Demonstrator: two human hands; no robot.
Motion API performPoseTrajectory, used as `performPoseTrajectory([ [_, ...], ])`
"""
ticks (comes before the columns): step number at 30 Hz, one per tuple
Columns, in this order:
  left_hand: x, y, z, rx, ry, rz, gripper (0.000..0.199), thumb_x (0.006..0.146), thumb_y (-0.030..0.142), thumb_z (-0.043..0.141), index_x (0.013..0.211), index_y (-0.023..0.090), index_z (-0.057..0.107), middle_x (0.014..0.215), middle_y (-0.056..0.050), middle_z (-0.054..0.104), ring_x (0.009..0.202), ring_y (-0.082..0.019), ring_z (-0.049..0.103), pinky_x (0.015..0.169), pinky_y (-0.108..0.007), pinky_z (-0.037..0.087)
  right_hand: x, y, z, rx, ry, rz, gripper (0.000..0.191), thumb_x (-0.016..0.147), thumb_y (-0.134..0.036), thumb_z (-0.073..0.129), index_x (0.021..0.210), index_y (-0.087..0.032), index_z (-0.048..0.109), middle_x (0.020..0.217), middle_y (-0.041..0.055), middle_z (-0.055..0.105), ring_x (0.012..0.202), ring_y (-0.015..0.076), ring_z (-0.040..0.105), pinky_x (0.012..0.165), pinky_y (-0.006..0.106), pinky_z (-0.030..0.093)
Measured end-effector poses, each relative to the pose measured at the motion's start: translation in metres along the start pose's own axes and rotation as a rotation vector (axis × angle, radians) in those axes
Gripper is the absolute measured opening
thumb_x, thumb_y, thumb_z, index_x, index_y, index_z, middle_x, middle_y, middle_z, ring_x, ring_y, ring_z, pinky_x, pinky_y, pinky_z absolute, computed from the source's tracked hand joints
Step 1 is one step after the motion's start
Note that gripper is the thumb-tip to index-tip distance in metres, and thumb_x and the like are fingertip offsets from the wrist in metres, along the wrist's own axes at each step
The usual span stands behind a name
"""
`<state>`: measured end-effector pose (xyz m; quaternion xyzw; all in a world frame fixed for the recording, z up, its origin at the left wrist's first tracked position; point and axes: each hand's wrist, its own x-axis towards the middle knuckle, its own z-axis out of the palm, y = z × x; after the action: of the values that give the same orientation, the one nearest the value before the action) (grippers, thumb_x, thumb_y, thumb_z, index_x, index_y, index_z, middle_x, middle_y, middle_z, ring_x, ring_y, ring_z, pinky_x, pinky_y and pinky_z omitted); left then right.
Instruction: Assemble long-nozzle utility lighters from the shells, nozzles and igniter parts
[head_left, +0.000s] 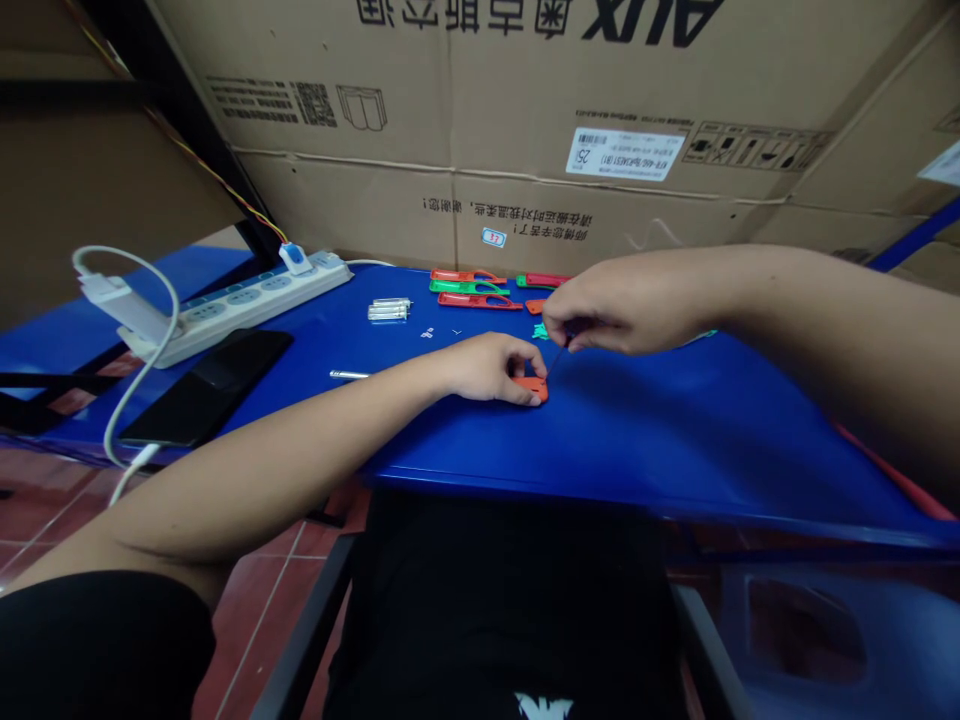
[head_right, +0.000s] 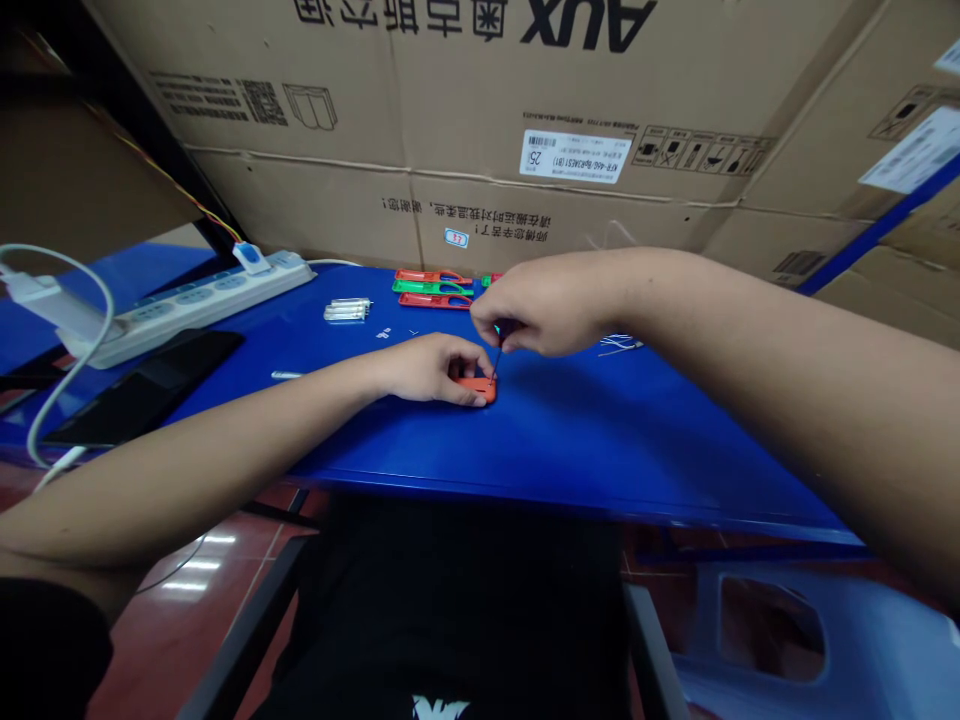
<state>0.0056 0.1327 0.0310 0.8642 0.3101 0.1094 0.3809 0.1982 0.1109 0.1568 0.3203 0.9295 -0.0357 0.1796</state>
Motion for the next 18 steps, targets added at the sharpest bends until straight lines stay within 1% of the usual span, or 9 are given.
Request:
performPoseTrajectory([
  [2,0.000,0.001,0.000,-0.001,-0.005,-0.001,0.034,0.075,0.037,0.078,0.104,0.019,0.070,0.079,0.001,0.067,0.066,-0.011,0.057,0.064,-0.025,0.039,-0.002,-0.002,0.001,-0.015,-0.016,-0.026,0.011,0.088,-0.024,0.052,0.092,-0.022,0.062,0.082,0.0015,0.065,0.066,0.0149,0.050,0.060,0.031,0.031],
  [5,0.000,0.000,-0.001,0.001,-0.011,0.001,0.034,0.074,0.036,0.078,0.103,0.020,0.070,0.079,0.002,0.066,0.066,-0.011,0.056,0.063,-0.024,0.039,-0.005,-0.009,0.001,-0.037,0.035,-0.024,0.016,0.090,-0.026,0.048,0.095,-0.024,0.063,0.083,0.0023,0.067,0.065,0.0142,0.050,0.059,0.032,0.031],
  [9,0.000,0.000,-0.001,0.005,-0.010,-0.002,0.033,0.074,0.036,0.078,0.102,0.020,0.070,0.077,0.002,0.065,0.065,-0.011,0.055,0.062,-0.024,0.038,-0.003,-0.014,0.004,-0.079,0.005,0.097,0.017,0.090,-0.026,0.053,0.101,-0.024,0.065,0.081,0.0031,0.068,0.064,0.0155,0.051,0.058,0.030,0.031],
  [11,-0.001,0.001,-0.001,0.007,-0.009,-0.005,0.034,0.075,0.036,0.077,0.103,0.019,0.070,0.077,0.002,0.065,0.065,-0.011,0.055,0.062,-0.024,0.038,0.000,-0.015,0.005,-0.115,0.013,0.174,0.020,0.091,-0.033,0.055,0.104,-0.024,0.066,0.080,0.0041,0.068,0.064,0.0170,0.054,0.057,0.030,0.032],
  [13,-0.001,0.002,-0.001,0.013,-0.011,-0.008,0.034,0.075,0.037,0.077,0.103,0.019,0.070,0.078,0.002,0.065,0.066,-0.011,0.055,0.063,-0.024,0.038,0.003,-0.017,0.006,-0.202,0.055,0.252,0.033,0.095,-0.046,0.048,0.096,-0.021,0.069,0.079,0.0083,0.067,0.065,0.0196,0.056,0.057,0.032,0.031],
  [14,-0.001,0.002,-0.001,0.017,-0.013,-0.009,0.035,0.075,0.037,0.077,0.103,0.019,0.070,0.078,0.002,0.066,0.066,-0.011,0.055,0.064,-0.025,0.038,0.003,-0.017,0.007,-0.254,0.070,0.288,0.042,0.097,-0.050,0.042,0.092,-0.019,0.070,0.078,0.0109,0.067,0.065,0.0211,0.056,0.057,0.033,0.031],
  [15,-0.001,0.003,-0.001,0.021,-0.014,-0.010,0.035,0.075,0.037,0.077,0.103,0.019,0.070,0.078,0.002,0.066,0.066,-0.011,0.056,0.064,-0.025,0.038,0.003,-0.018,0.007,-0.285,0.091,0.305,0.047,0.099,-0.052,0.038,0.091,-0.018,0.070,0.079,0.0130,0.067,0.066,0.0221,0.057,0.057,0.034,0.030],
  [16,-0.001,0.003,-0.001,0.024,-0.013,-0.011,0.035,0.075,0.036,0.077,0.103,0.018,0.070,0.078,0.001,0.066,0.066,-0.012,0.056,0.064,-0.025,0.038,0.002,-0.017,0.007,-0.282,0.110,0.289,0.046,0.099,-0.050,0.038,0.096,-0.016,0.069,0.084,0.0144,0.068,0.068,0.0225,0.057,0.057,0.034,0.031],
  [18,0.000,0.003,-0.001,0.025,-0.008,-0.011,0.035,0.075,0.036,0.076,0.105,0.018,0.070,0.078,0.001,0.066,0.067,-0.011,0.056,0.064,-0.025,0.038,0.001,-0.015,0.006,-0.184,0.128,0.176,0.035,0.095,-0.040,0.048,0.113,-0.015,0.064,0.102,0.0149,0.068,0.073,0.0208,0.058,0.059,0.033,0.034],
])
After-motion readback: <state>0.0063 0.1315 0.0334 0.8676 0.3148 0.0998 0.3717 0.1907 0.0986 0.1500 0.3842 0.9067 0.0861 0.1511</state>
